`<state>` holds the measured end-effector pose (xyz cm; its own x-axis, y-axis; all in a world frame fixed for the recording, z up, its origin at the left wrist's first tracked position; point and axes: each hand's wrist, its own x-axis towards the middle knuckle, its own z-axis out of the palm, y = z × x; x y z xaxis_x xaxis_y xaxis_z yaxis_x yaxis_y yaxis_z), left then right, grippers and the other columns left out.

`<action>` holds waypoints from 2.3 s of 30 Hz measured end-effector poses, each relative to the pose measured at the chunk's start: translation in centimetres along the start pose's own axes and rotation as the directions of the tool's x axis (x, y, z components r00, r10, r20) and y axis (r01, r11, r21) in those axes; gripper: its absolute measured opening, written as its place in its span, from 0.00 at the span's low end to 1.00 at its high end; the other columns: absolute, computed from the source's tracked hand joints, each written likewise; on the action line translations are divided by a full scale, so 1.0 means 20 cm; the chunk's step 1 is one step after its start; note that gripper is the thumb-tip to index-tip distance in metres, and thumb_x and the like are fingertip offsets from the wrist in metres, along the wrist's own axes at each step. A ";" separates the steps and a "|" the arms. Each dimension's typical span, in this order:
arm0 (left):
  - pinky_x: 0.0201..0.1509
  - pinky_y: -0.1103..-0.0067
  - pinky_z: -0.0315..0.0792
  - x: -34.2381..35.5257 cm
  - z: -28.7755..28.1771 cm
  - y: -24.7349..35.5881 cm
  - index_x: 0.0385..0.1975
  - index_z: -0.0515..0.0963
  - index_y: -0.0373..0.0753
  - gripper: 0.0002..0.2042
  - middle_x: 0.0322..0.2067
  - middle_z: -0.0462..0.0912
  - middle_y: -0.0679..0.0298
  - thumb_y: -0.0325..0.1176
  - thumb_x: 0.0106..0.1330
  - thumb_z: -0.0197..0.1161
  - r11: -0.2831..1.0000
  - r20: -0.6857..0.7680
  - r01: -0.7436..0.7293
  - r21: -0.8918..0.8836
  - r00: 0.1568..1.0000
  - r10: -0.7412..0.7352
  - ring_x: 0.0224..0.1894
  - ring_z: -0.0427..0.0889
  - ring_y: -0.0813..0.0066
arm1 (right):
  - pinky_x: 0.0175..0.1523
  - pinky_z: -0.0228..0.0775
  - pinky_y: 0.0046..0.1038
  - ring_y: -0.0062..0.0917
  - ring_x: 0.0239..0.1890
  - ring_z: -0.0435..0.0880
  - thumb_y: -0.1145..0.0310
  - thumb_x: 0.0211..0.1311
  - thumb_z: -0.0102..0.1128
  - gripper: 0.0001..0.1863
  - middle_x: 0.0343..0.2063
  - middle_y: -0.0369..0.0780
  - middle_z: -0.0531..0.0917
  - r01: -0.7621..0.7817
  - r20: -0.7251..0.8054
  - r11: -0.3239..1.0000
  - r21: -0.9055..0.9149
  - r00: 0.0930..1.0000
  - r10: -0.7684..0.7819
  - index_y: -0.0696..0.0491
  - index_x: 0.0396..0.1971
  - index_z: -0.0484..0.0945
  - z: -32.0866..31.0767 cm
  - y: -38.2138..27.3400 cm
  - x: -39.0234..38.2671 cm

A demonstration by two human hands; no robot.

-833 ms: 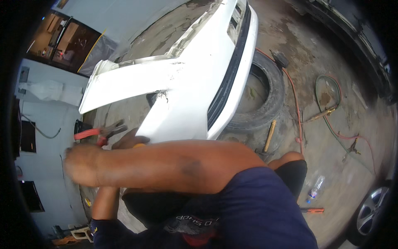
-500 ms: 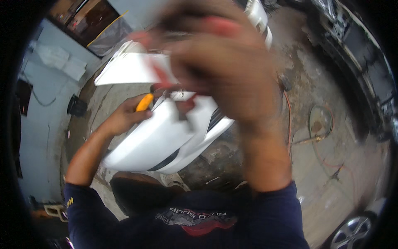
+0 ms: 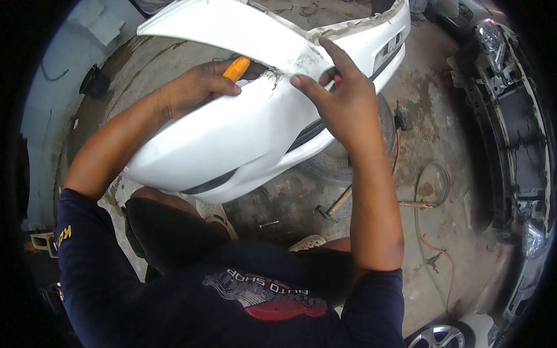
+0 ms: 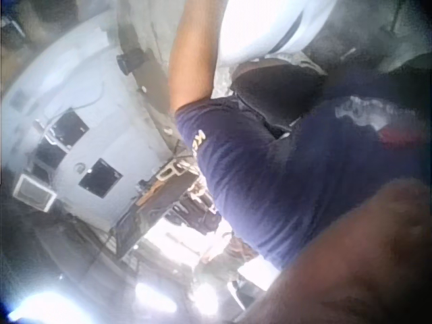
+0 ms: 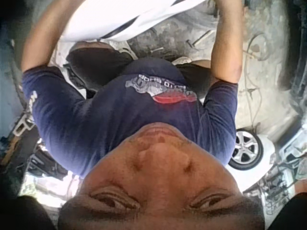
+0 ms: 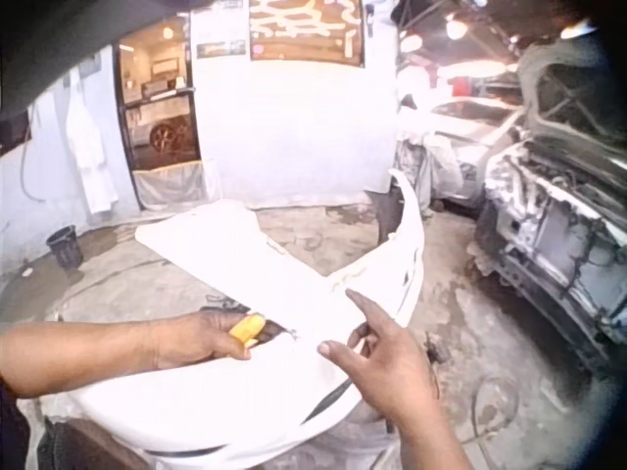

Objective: The person uses a hammer and other tools to repair a detached car bumper. The person hammers at various points on the bumper, manipulates it by hand, and then walks to the open hood of a car to check parts.

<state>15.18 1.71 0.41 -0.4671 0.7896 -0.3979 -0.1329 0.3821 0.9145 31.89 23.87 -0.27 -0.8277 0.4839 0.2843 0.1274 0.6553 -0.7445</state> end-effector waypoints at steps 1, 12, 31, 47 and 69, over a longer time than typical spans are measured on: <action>0.61 0.73 0.80 0.01 0.00 -0.01 0.69 0.66 0.29 0.34 0.54 0.81 0.49 0.33 0.62 0.66 1.000 -0.013 -0.020 -0.010 1.000 0.019 0.52 0.85 0.65 | 0.38 0.76 0.25 0.19 0.28 0.78 0.51 0.54 0.80 0.41 0.25 0.36 0.81 0.025 -0.001 0.998 -0.049 1.000 -0.025 0.48 0.68 0.76 0.04 -0.02 0.04; 0.48 0.78 0.81 0.17 0.06 -0.10 0.58 0.77 0.26 0.28 0.44 0.85 0.51 0.38 0.62 0.74 0.998 -0.008 -0.030 -0.055 1.000 0.029 0.43 0.87 0.70 | 0.41 0.82 0.37 0.30 0.28 0.88 0.41 0.60 0.72 0.45 0.27 0.44 0.87 0.400 -0.045 0.867 -0.298 0.901 -0.431 0.53 0.70 0.72 0.15 0.14 0.13; 0.59 0.72 0.80 0.22 -0.02 -0.17 0.67 0.70 0.37 0.31 0.51 0.84 0.56 0.23 0.60 0.64 0.883 0.283 0.030 -0.468 0.952 0.118 0.51 0.86 0.66 | 0.30 0.64 0.27 0.20 0.24 0.68 0.61 0.53 0.82 0.38 0.21 0.35 0.74 -0.056 -0.195 0.998 -0.007 0.979 0.054 0.62 0.62 0.77 0.39 -0.07 0.05; 0.65 0.69 0.72 0.52 -0.14 -0.02 0.68 0.68 0.32 0.35 0.59 0.77 0.53 0.42 0.64 0.70 0.974 0.064 -0.209 0.091 0.977 0.203 0.59 0.79 0.61 | 0.73 0.63 0.43 0.54 0.66 0.73 0.46 0.68 0.61 0.44 0.62 0.63 0.74 -0.024 0.105 0.952 0.304 0.994 -0.008 0.64 0.71 0.63 0.38 0.13 0.14; 0.69 0.65 0.71 0.38 -0.28 -0.16 0.70 0.66 0.27 0.38 0.65 0.75 0.49 0.43 0.64 0.70 0.994 -0.121 0.105 -0.028 0.987 -0.108 0.64 0.77 0.54 | 0.64 0.73 0.43 0.47 0.57 0.83 0.52 0.64 0.63 0.29 0.51 0.52 0.86 -0.763 -0.056 0.550 -0.338 0.600 0.798 0.52 0.61 0.80 -0.43 1.74 -1.73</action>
<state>7.17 3.90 -5.17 -0.5522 0.6801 -0.4823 -0.2057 0.4494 0.8693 69.58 34.82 -30.78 -0.3644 0.8459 -0.3894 0.8866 0.1873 -0.4229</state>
